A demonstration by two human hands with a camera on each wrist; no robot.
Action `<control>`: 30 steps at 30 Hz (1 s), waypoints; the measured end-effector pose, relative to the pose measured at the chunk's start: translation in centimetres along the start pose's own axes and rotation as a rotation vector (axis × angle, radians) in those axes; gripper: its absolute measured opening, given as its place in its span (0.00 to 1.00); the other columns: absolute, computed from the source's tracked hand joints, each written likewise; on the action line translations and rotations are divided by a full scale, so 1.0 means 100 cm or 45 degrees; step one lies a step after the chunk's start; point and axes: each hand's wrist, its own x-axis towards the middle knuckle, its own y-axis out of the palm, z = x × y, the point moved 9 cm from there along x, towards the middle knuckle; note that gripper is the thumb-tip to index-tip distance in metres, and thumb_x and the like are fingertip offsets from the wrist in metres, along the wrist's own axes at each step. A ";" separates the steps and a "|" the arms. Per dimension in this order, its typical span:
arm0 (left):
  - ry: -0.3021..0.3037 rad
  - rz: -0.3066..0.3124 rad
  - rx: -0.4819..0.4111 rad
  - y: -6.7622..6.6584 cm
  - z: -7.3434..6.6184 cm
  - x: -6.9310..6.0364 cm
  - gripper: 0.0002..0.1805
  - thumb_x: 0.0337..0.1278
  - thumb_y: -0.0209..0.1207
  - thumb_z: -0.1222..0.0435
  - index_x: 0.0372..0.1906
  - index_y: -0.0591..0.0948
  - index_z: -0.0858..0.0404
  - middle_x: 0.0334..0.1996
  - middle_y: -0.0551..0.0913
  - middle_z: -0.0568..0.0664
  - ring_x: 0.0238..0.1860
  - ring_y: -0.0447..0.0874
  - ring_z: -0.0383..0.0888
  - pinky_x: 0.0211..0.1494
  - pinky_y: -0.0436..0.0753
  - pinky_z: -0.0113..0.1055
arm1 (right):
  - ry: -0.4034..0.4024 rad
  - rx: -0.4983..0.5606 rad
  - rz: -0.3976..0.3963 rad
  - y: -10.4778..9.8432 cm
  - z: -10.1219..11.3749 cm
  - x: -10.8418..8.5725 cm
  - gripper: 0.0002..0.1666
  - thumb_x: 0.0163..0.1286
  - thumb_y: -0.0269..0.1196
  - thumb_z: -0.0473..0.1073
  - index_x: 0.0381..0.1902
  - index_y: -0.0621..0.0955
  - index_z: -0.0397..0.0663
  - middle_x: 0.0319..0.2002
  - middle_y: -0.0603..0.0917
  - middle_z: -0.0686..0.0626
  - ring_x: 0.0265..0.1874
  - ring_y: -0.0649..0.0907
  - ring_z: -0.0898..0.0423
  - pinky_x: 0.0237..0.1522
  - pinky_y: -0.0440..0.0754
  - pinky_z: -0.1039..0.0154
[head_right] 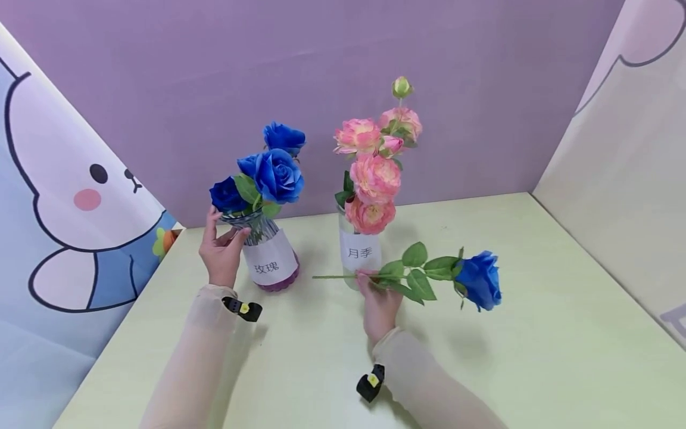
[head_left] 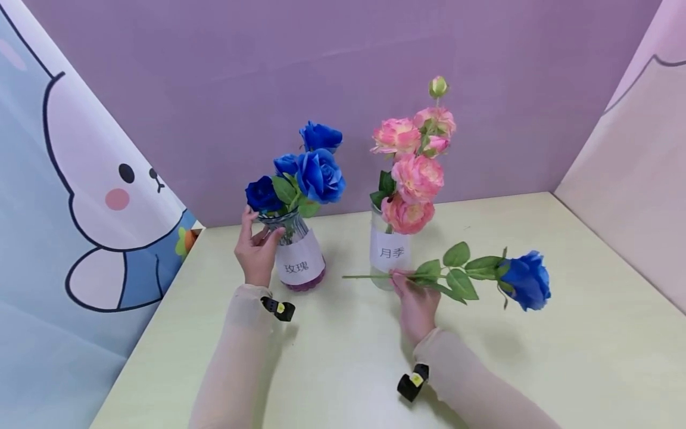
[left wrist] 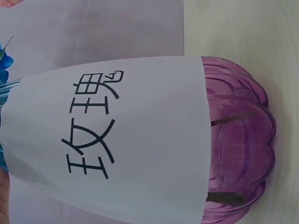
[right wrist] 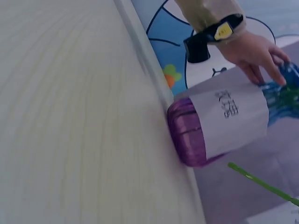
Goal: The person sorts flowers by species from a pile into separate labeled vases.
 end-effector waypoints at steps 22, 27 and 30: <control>-0.033 0.036 0.045 -0.003 0.001 0.004 0.27 0.52 0.67 0.69 0.58 0.73 0.70 0.70 0.65 0.45 0.51 0.82 0.57 0.51 0.80 0.26 | -0.302 0.174 0.138 0.094 0.030 -0.033 0.05 0.59 0.61 0.25 0.33 0.77 0.34 0.33 0.85 0.44 0.37 0.85 0.52 0.49 0.83 0.54; -0.029 0.032 0.029 -0.002 -0.001 0.002 0.27 0.52 0.67 0.69 0.58 0.73 0.70 0.69 0.65 0.46 0.51 0.82 0.57 0.51 0.80 0.27 | -0.352 0.268 0.134 0.105 0.047 -0.033 0.06 0.61 0.60 0.26 0.35 0.74 0.34 0.35 0.84 0.42 0.40 0.86 0.50 0.50 0.82 0.53; -0.044 0.038 0.023 0.000 0.000 0.001 0.27 0.51 0.67 0.68 0.58 0.73 0.70 0.69 0.65 0.46 0.51 0.82 0.57 0.52 0.80 0.28 | -0.352 0.273 0.127 0.111 0.052 -0.032 0.06 0.61 0.60 0.26 0.36 0.74 0.35 0.36 0.84 0.40 0.40 0.85 0.51 0.51 0.82 0.54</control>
